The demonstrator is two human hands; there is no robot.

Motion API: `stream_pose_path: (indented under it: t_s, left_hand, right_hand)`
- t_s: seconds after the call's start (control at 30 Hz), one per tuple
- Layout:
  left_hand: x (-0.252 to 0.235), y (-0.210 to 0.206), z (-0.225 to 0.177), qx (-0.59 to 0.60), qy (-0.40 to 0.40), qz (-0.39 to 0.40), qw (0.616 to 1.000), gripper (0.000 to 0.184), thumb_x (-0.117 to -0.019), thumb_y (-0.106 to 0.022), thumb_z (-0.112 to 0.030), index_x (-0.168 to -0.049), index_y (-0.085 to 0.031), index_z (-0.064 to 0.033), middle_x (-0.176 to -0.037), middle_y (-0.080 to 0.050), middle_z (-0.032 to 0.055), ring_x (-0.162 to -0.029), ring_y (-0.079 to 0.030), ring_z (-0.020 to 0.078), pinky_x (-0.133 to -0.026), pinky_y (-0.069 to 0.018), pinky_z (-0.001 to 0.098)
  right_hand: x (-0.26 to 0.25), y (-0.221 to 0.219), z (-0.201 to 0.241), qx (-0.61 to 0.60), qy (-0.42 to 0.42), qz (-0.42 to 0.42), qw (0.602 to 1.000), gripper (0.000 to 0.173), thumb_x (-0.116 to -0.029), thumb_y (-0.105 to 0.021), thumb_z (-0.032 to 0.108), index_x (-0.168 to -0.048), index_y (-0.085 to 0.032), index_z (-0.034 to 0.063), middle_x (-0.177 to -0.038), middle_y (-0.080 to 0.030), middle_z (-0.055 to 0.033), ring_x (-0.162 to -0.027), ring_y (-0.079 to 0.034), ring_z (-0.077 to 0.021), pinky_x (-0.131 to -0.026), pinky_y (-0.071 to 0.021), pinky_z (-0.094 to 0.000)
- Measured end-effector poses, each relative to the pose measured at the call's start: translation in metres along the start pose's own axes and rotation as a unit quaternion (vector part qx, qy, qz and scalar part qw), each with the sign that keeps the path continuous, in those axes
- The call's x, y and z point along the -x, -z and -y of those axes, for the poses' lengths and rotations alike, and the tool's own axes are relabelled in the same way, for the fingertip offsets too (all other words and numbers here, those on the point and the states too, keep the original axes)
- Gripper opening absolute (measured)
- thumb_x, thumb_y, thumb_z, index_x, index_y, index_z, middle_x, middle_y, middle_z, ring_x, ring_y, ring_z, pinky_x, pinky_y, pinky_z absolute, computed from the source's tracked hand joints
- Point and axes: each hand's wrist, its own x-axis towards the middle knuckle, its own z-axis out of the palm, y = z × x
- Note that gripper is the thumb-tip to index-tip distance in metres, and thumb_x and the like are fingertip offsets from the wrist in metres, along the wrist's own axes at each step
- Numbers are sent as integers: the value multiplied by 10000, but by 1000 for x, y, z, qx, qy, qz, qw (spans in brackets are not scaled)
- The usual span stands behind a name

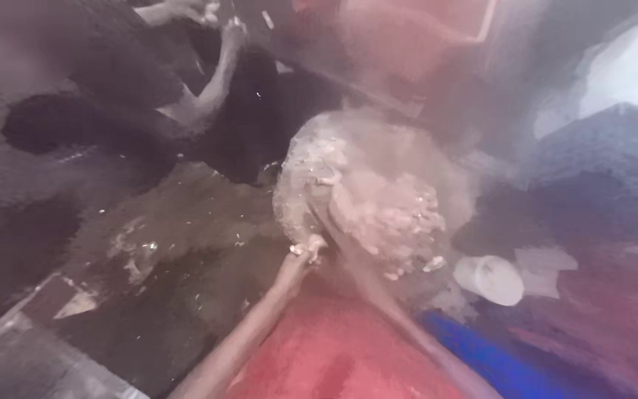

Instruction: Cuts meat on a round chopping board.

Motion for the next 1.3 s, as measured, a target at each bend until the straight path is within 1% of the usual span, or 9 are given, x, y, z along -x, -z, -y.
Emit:
stream_pose_path:
  t_s: [0.13, 0.2, 0.27, 0.47, 0.7, 0.8, 1.0, 1.2, 1.3]
  left_hand:
    - [-10, 0, -2, 10, 25, 23, 999, 264, -1088, -464, -167, -1238, -543, 36, -984, -693, 145, -867, -706, 231, -807, -614, 395]
    - [-18, -4, 7, 22, 37, 9, 999, 264, -1084, -474, -154, -1269, -522, 29, -993, -681, 139, -867, -698, 225, -799, -611, 391]
    - [-22, -11, 10, 35, 37, -3, 999, 205, -1071, -482, -106, -1222, -518, 28, -925, -682, 129, -801, -700, 221, -750, -618, 389]
    - [-17, -6, 5, -38, -4, 11, 999, 187, -1051, -518, -124, -1144, -557, 33, -850, -672, 106, -719, -684, 200, -688, -615, 369]
    - [-43, 29, -4, -400, -139, -41, 905, 376, -992, -654, -225, -1309, -593, -32, -1189, -659, 161, -1054, -661, 220, -949, -550, 399]
    - [-41, 34, -5, -394, -162, -65, 902, 296, -970, -671, -191, -1213, -637, -26, -1085, -682, 131, -953, -668, 192, -876, -563, 393]
    - [-27, 36, -26, -389, -148, -46, 908, 195, -1001, -585, -127, -1155, -667, -42, -1043, -690, 89, -882, -664, 151, -821, -565, 362]
    - [-32, 40, 3, -294, -109, -36, 949, 224, -980, -674, -136, -1165, -646, -11, -1017, -710, 84, -853, -705, 137, -809, -608, 320]
    - [-34, 40, 19, -298, -99, -51, 948, 233, -962, -703, -151, -1148, -652, -21, -990, -723, 78, -827, -716, 139, -786, -617, 322]
  right_hand:
    - [20, 37, 44, -66, 33, -22, 997, 538, -1086, -396, 410, -1495, -474, 69, -1170, -687, -173, -1015, -687, -264, -941, -551, -491]
    - [28, 45, 67, -117, 99, -57, 987, 528, -1051, -420, 412, -1419, -531, 49, -1057, -691, -115, -894, -672, -170, -837, -576, -402]
    - [26, 40, 73, -152, 167, -85, 971, 491, -1018, -505, 383, -1292, -603, -12, -1114, -670, -130, -991, -649, -143, -906, -555, -340]
    - [5, 7, 22, 10, -28, 46, 999, 558, -1087, -436, 433, -1404, -548, -12, -1275, -649, -249, -1181, -644, -366, -1057, -482, -545]
    - [21, 35, 48, -83, 57, -37, 994, 531, -1061, -422, 397, -1455, -505, 51, -1141, -690, -155, -976, -688, -236, -897, -568, -460]
    - [27, 33, 59, -107, 131, -39, 985, 585, -1023, -508, 458, -1357, -587, -16, -1200, -680, -178, -1073, -664, -221, -981, -537, -417]
    - [0, 23, 18, 35, -10, 86, 996, 560, -1094, -401, 446, -1374, -585, -2, -1287, -646, -242, -1205, -628, -368, -1072, -465, -553]
    - [15, 38, 52, -52, 58, -2, 997, 527, -1067, -404, 438, -1444, -523, 88, -1070, -697, -133, -908, -689, -235, -852, -574, -477]
    - [25, 34, 70, -123, 124, -5, 985, 553, -1037, -458, 429, -1367, -576, 1, -1086, -691, -132, -952, -664, -169, -899, -557, -379]
